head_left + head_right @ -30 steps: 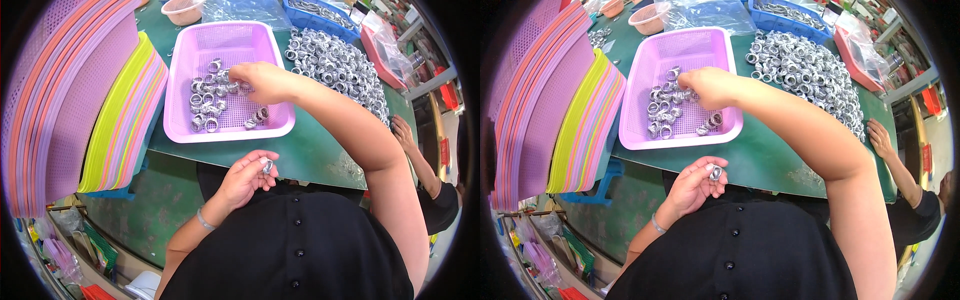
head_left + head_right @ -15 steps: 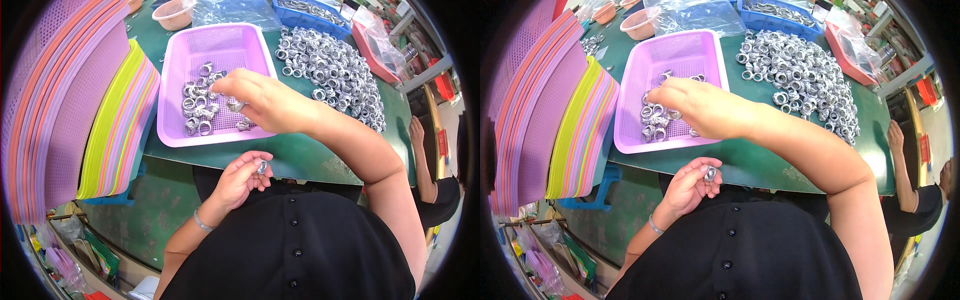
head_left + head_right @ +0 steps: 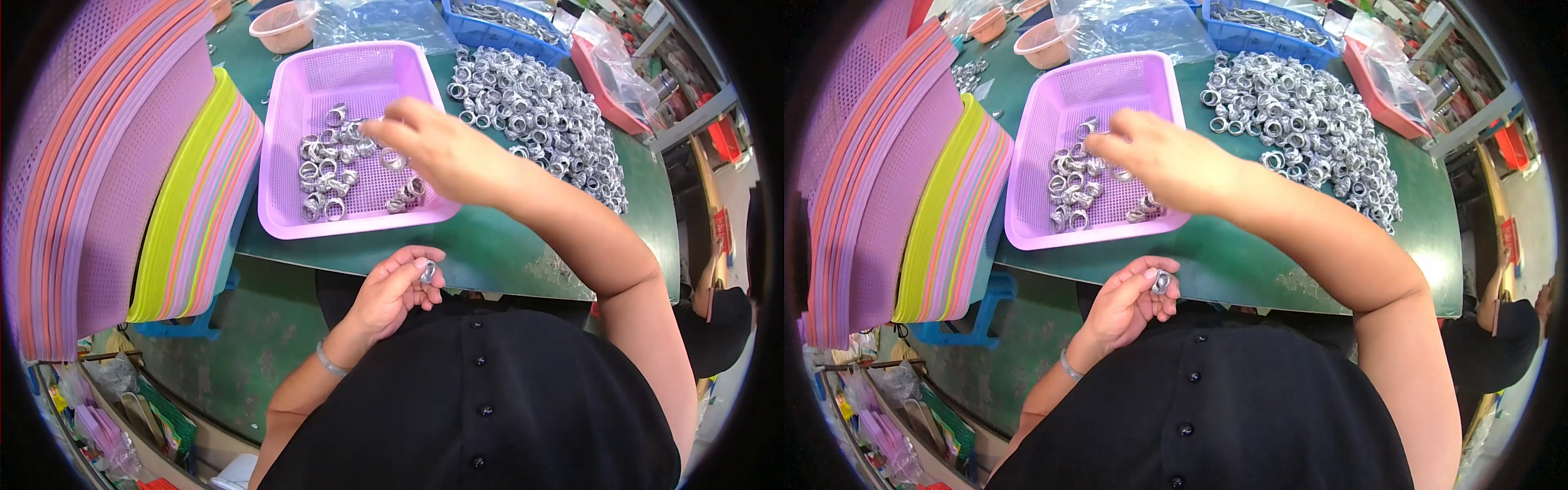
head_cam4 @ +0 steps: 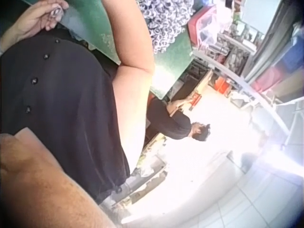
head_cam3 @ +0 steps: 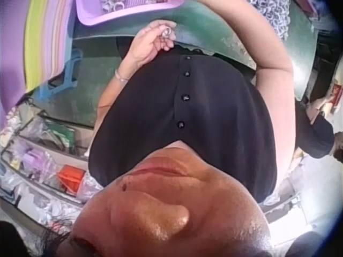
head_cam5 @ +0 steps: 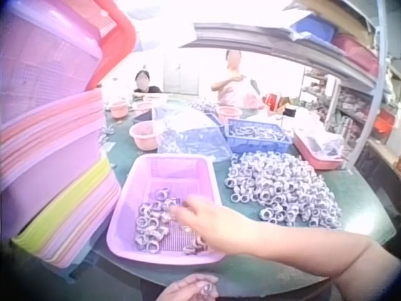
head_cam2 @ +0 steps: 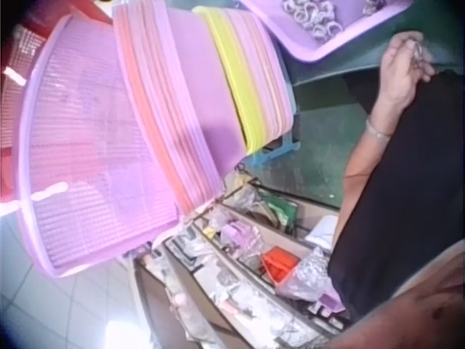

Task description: The person assembles small circular metal components by picking pieces from a pile and a tray, joining them by hand, and placing the assembled units onto the work surface.

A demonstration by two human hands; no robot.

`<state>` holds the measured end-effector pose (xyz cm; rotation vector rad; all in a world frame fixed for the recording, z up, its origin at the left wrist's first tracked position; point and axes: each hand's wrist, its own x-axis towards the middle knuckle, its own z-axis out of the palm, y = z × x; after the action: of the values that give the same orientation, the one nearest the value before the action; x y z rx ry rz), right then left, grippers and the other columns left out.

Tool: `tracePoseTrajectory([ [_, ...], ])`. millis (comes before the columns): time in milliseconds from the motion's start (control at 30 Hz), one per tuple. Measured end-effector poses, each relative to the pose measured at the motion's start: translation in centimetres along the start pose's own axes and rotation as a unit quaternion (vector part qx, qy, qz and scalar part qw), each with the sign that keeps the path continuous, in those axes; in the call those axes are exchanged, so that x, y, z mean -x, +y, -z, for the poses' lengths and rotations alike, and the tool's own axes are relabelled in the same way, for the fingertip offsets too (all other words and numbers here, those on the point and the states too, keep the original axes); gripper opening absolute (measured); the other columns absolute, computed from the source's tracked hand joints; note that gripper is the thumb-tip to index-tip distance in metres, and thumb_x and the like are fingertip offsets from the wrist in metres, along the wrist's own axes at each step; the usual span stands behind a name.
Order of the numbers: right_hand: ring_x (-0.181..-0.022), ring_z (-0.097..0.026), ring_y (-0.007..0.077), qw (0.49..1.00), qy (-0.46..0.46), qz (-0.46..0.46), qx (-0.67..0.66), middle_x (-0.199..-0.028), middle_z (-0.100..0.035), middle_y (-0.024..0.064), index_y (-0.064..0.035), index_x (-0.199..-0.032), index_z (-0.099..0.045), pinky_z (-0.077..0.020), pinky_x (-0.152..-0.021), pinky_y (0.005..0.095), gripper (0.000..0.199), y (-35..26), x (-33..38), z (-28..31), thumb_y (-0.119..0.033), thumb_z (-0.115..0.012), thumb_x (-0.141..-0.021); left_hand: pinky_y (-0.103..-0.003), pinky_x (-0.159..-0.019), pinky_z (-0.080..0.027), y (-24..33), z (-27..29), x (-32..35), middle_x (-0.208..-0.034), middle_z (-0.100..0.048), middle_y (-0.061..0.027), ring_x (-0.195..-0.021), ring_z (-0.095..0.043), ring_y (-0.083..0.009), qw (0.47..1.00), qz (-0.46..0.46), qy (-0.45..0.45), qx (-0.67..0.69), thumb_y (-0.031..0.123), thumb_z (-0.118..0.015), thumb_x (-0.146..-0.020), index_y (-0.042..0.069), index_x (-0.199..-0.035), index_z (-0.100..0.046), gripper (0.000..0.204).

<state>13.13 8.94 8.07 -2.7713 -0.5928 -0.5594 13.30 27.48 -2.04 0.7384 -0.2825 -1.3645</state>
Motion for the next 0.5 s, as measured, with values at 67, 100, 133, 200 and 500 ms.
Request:
tracePoseTrajectory([
  [67,-0.095,-0.051,0.0307,0.987,-0.070,-0.130,0.059,-0.100,-0.050,0.0128,-0.0028,-0.107,-0.050,-0.0442,-0.079,0.0364,0.038,1.1,0.2,-0.3,0.002,-0.055,-0.069,-0.024,-0.059,-0.045,-0.2,0.1,0.0,-0.083,-0.058,-0.0085,-0.067,-0.056,-0.0155,1.000,0.000,-0.004,0.002,0.016,-0.040,-0.091,-0.002,-0.108,-0.048,0.026],
  [100,-0.096,-0.049,0.0283,0.986,-0.107,-0.117,0.057,-0.095,-0.052,0.0099,-0.0033,-0.099,-0.055,-0.0399,-0.083,0.0375,0.033,1.7,0.0,-0.4,-0.006,-0.062,-0.067,-0.024,-0.059,-0.046,-0.2,0.2,0.0,-0.083,-0.058,-0.0083,-0.067,-0.057,-0.0155,1.000,-0.002,-0.007,0.002,0.016,-0.039,-0.091,-0.001,-0.108,-0.048,0.026],
  [133,-0.096,-0.049,0.0283,0.986,-0.109,-0.116,0.057,-0.095,-0.052,0.0099,-0.0033,-0.099,-0.055,-0.0399,-0.083,0.0375,0.033,1.7,-0.1,-0.5,-0.006,-0.062,-0.067,-0.024,-0.059,-0.046,-0.2,0.3,0.1,-0.083,-0.058,-0.0083,-0.067,-0.057,-0.0155,1.000,-0.002,-0.007,0.004,0.016,-0.039,-0.091,-0.001,-0.108,-0.048,0.026],
  [200,-0.093,-0.049,0.0250,0.949,-0.282,-0.093,0.104,-0.089,-0.055,0.0070,-0.0046,-0.090,-0.060,-0.0371,-0.083,0.0365,0.028,1.2,-0.3,-0.7,-0.015,-0.067,-0.064,-0.024,-0.059,-0.046,-0.3,0.3,0.1,-0.084,-0.058,-0.0082,-0.067,-0.057,-0.0156,1.000,-0.001,-0.004,-0.001,0.016,-0.040,-0.091,-0.001,-0.108,-0.048,0.026],
  [500,-0.086,-0.056,0.0267,0.895,-0.417,-0.114,0.112,-0.084,-0.062,0.0085,-0.0045,-0.087,-0.060,-0.0417,-0.073,0.0377,0.027,0.7,-2.4,-3.8,-0.018,-0.065,-0.065,-0.024,-0.059,-0.045,-0.4,0.4,0.1,-0.084,-0.058,-0.0079,-0.068,-0.057,-0.0152,1.000,-0.008,-0.014,-0.010,0.017,-0.041,-0.090,-0.001,-0.109,-0.048,0.027],
])
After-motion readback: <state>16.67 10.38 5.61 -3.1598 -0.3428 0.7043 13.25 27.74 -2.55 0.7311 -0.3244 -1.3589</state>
